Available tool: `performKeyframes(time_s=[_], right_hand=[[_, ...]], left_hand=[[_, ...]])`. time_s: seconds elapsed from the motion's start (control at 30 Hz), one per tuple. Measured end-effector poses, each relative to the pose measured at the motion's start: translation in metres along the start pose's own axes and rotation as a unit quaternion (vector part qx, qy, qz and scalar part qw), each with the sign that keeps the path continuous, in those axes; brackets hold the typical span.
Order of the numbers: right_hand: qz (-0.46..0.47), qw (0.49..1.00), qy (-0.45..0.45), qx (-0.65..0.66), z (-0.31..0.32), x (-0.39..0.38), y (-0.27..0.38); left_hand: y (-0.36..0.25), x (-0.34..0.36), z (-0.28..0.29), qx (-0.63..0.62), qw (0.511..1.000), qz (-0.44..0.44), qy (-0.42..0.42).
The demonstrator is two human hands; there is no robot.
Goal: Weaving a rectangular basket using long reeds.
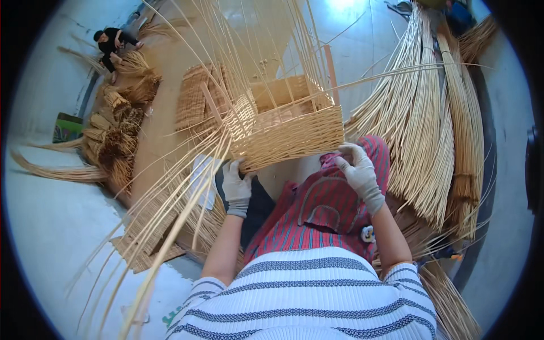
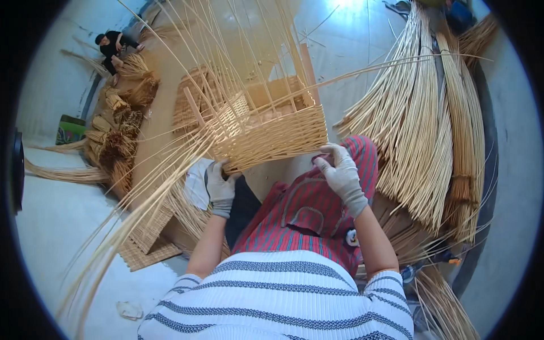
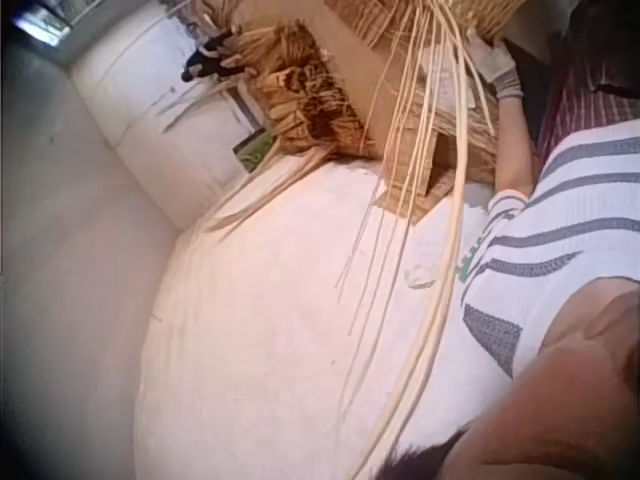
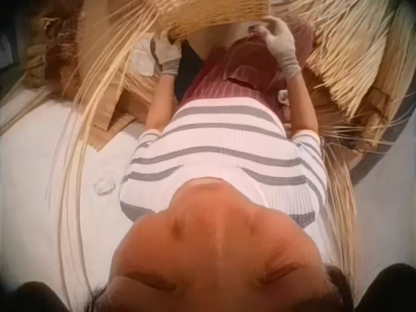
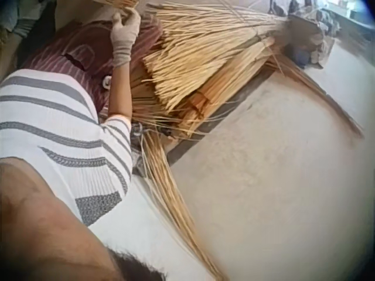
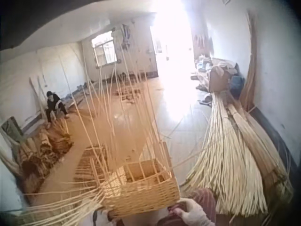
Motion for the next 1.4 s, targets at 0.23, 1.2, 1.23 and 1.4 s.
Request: performKeyframes(time_s=[0.23, 1.2, 1.23, 1.4], right_hand=[[0.202, 0.933, 0.107, -0.279, -0.001, -0.105, 0.071], [0.028, 0.992, 0.121, -0.022, 0.011, 0.021, 0.018], [-0.045, 0.995, -0.011, 0.092, 0.044, -0.006, -0.02], [-0.239, 0.953, -0.148, 0.111, 0.088, -0.151, -0.291]], left_hand=[[0.019, -0.022, 0.004, 0.041, 0.999, 0.012, 0.027], [-0.014, 0.032, -0.032, -0.202, 0.978, -0.016, 0.055], [-0.043, 0.018, -0.008, -0.159, 0.981, -0.108, 0.005], [0.046, -0.017, 0.01, -0.035, 0.986, 0.159, -0.016]])
Point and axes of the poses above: each hand's wrist, its own x-axis towards the middle knuckle, its own z-axis out of the back of the hand, y = z × x, the point moved 5 cm from there along x, towards the middle knuckle, and after that the axes turned 12 degrees about -x, right-handed, at the moved point
